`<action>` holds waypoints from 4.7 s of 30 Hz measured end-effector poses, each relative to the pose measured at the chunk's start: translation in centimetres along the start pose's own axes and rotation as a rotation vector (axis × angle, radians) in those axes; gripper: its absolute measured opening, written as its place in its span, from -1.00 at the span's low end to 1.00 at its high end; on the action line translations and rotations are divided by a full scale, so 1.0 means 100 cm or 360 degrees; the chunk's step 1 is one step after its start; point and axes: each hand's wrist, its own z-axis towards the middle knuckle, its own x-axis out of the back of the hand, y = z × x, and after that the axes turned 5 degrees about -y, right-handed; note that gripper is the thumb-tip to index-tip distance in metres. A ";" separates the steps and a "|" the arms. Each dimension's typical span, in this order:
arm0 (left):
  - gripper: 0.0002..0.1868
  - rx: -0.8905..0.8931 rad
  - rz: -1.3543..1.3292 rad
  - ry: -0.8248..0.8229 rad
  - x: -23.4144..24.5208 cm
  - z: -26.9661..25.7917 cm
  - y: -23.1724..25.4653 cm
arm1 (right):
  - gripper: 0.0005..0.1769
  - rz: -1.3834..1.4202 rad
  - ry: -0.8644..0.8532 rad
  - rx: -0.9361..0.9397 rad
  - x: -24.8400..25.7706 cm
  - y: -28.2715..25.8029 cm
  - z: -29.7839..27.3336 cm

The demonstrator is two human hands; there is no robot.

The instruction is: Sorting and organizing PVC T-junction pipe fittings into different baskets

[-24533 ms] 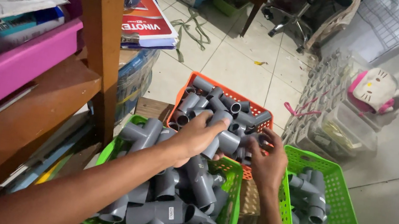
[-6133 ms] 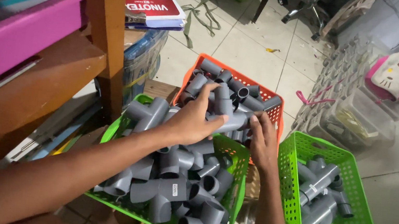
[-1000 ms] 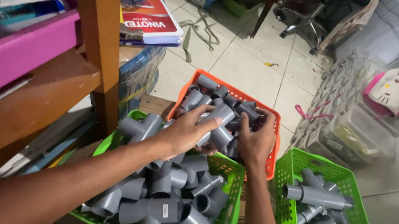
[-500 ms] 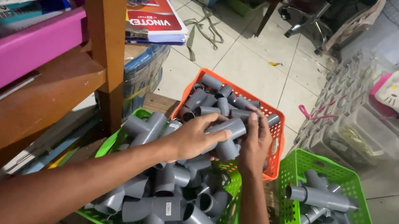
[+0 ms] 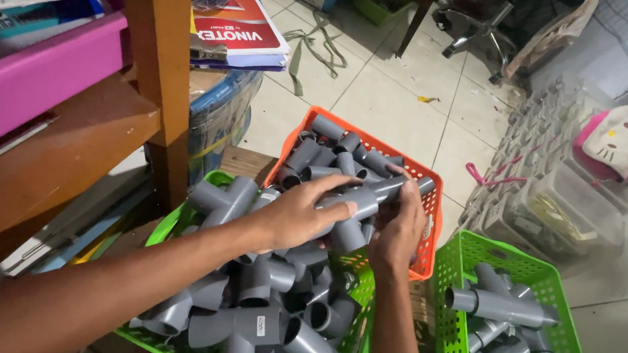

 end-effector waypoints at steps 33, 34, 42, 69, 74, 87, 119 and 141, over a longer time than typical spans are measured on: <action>-0.34 -0.0143 -0.0938 0.0164 0.011 -0.002 0.001 | -0.42 -0.2121 -0.0920 0.0469 -0.005 0.109 0.112; -0.34 -0.0144 -0.0942 0.0170 0.009 0.003 -0.005 | -0.42 -0.2120 -0.0928 0.0470 -0.010 0.110 0.114; -0.32 -0.0222 -0.0701 0.0229 -0.003 -0.044 0.044 | -0.42 -0.2508 -0.0740 0.0067 -0.028 0.127 0.131; -0.11 -0.0169 -0.1076 0.0538 0.003 0.028 -0.020 | -0.61 -0.0331 0.0219 -0.0125 0.002 0.027 0.000; -0.15 -0.0123 -0.0875 0.0623 0.001 0.016 -0.004 | -0.61 -0.0441 -0.0028 -0.0038 -0.003 0.025 -0.005; -0.03 -0.0004 -0.0591 0.0744 0.004 0.024 -0.008 | -0.49 -0.0928 -0.0427 0.0133 -0.007 0.005 -0.009; -0.09 0.0017 -0.0438 0.0911 0.010 0.026 -0.011 | -0.60 -0.2549 -0.0433 0.0381 0.096 0.063 0.046; -0.15 0.0043 -0.0426 0.0703 0.022 0.035 -0.031 | -0.79 -0.2042 -0.0204 -0.0005 0.118 0.074 0.057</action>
